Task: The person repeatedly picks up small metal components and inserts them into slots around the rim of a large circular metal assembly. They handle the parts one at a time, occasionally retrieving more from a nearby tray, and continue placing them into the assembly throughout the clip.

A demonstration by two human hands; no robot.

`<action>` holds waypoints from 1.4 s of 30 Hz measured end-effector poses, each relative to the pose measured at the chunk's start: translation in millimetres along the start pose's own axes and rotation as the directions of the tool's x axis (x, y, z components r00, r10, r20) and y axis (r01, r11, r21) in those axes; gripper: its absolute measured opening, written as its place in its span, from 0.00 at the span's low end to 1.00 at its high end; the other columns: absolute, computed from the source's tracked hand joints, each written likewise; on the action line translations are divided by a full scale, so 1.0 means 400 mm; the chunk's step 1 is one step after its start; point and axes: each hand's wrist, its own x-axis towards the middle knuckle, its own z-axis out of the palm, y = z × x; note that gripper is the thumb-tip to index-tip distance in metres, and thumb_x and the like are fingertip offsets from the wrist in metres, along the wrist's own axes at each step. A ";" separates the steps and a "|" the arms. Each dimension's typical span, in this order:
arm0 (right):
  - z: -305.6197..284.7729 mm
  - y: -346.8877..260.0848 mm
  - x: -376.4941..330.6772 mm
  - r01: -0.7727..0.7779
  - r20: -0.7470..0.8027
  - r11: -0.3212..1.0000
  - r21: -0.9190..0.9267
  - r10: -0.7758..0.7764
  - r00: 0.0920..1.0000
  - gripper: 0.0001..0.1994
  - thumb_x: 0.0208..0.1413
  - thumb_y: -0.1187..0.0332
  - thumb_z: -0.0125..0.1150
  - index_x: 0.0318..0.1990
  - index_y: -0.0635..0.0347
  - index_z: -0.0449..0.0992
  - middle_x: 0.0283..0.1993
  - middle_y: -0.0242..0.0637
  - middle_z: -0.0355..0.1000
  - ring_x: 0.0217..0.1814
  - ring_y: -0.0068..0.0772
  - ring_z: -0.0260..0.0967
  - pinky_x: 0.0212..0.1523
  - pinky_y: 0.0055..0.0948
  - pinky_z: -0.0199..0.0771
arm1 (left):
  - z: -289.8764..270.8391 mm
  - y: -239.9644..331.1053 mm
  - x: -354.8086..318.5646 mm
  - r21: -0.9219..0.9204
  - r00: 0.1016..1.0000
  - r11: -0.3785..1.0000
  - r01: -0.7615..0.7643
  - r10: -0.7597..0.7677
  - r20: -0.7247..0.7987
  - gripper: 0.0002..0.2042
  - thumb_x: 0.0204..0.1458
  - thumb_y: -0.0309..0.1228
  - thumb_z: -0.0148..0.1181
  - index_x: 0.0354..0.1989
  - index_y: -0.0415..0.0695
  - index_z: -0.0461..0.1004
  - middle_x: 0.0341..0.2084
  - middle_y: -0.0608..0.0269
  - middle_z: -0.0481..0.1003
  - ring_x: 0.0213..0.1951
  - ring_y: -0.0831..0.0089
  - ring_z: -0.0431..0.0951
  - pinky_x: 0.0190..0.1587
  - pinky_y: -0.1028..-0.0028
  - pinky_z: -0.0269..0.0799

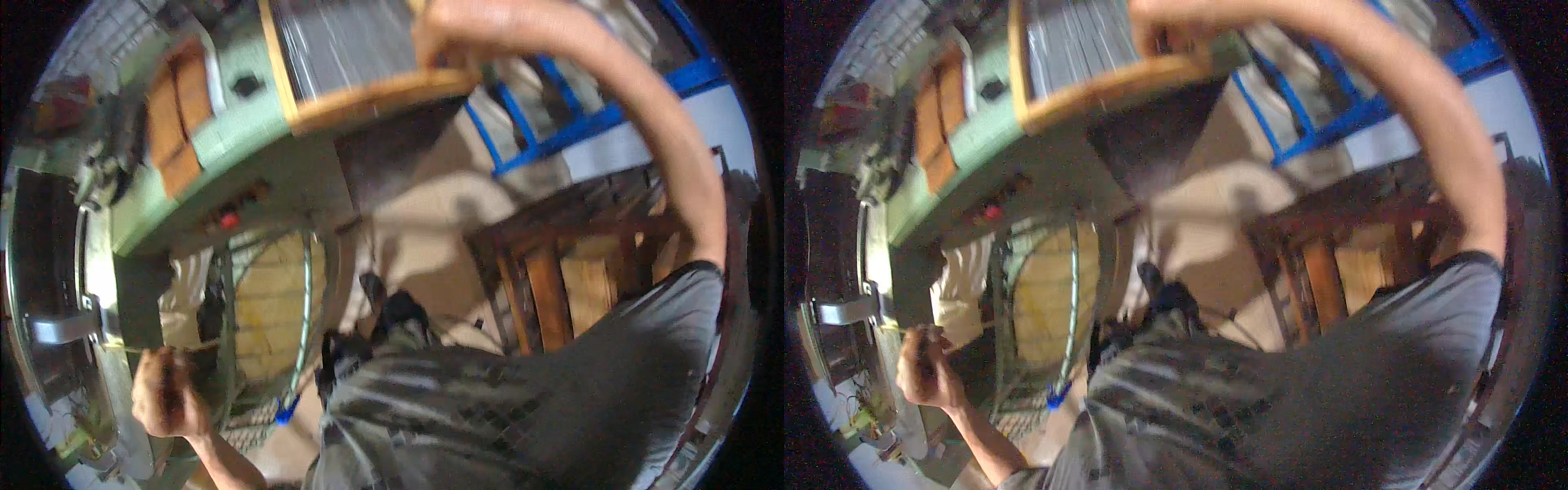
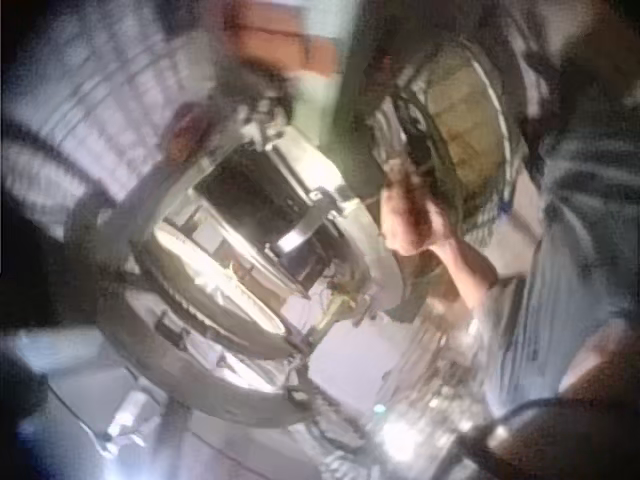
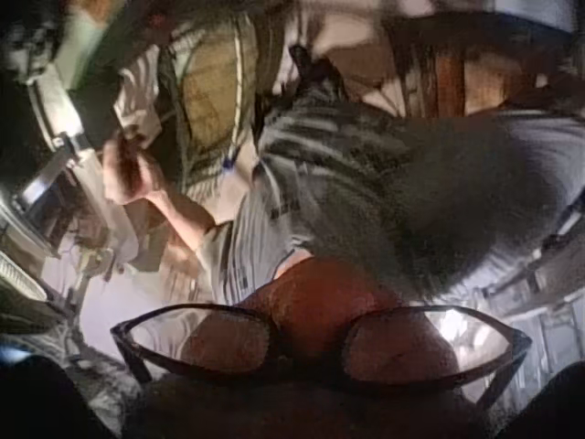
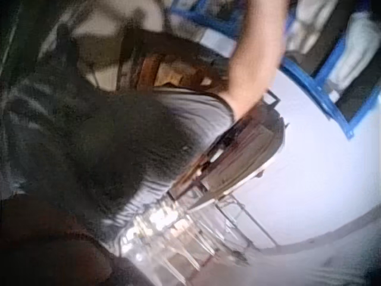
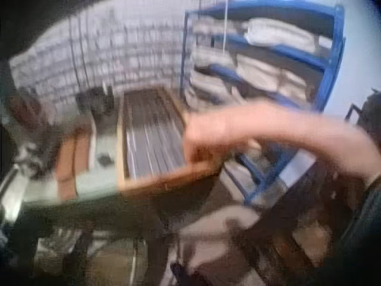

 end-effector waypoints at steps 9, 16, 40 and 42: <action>0.008 0.034 -0.016 0.096 -0.029 0.995 0.007 -0.096 0.995 0.11 0.42 0.75 0.67 0.36 0.66 0.85 0.32 0.53 0.80 0.36 0.48 0.81 0.35 0.45 0.77 | 0.091 0.087 0.107 -0.074 0.995 0.992 -0.100 0.102 0.016 0.09 0.43 0.16 0.70 0.35 0.35 0.81 0.24 0.56 0.79 0.25 0.64 0.77 0.31 0.70 0.71; -0.014 0.019 -0.019 -0.015 0.004 0.988 0.154 0.014 1.000 0.18 0.39 0.79 0.70 0.43 0.63 0.86 0.39 0.48 0.83 0.41 0.45 0.83 0.42 0.42 0.81 | 0.132 0.104 0.153 -0.138 0.995 0.989 -0.055 0.066 0.076 0.10 0.39 0.13 0.71 0.31 0.36 0.81 0.19 0.59 0.76 0.20 0.66 0.73 0.25 0.70 0.66; -0.050 0.037 -0.038 0.048 -0.447 0.878 0.476 0.194 0.873 0.09 0.49 0.72 0.70 0.36 0.68 0.83 0.35 0.40 0.81 0.36 0.31 0.80 0.39 0.32 0.80 | 0.386 0.287 0.444 -0.667 0.654 0.062 0.743 -0.280 0.703 0.15 0.65 0.23 0.62 0.56 0.28 0.73 0.45 0.46 0.82 0.46 0.60 0.85 0.52 0.65 0.84; -0.056 0.006 -0.025 0.155 -0.604 0.882 0.445 0.168 0.779 0.08 0.50 0.72 0.70 0.35 0.67 0.83 0.37 0.40 0.82 0.38 0.30 0.81 0.40 0.30 0.81 | 0.428 0.298 0.480 -0.632 0.610 -0.232 0.740 -0.165 0.775 0.17 0.69 0.28 0.56 0.60 0.29 0.69 0.52 0.37 0.78 0.51 0.47 0.84 0.58 0.54 0.83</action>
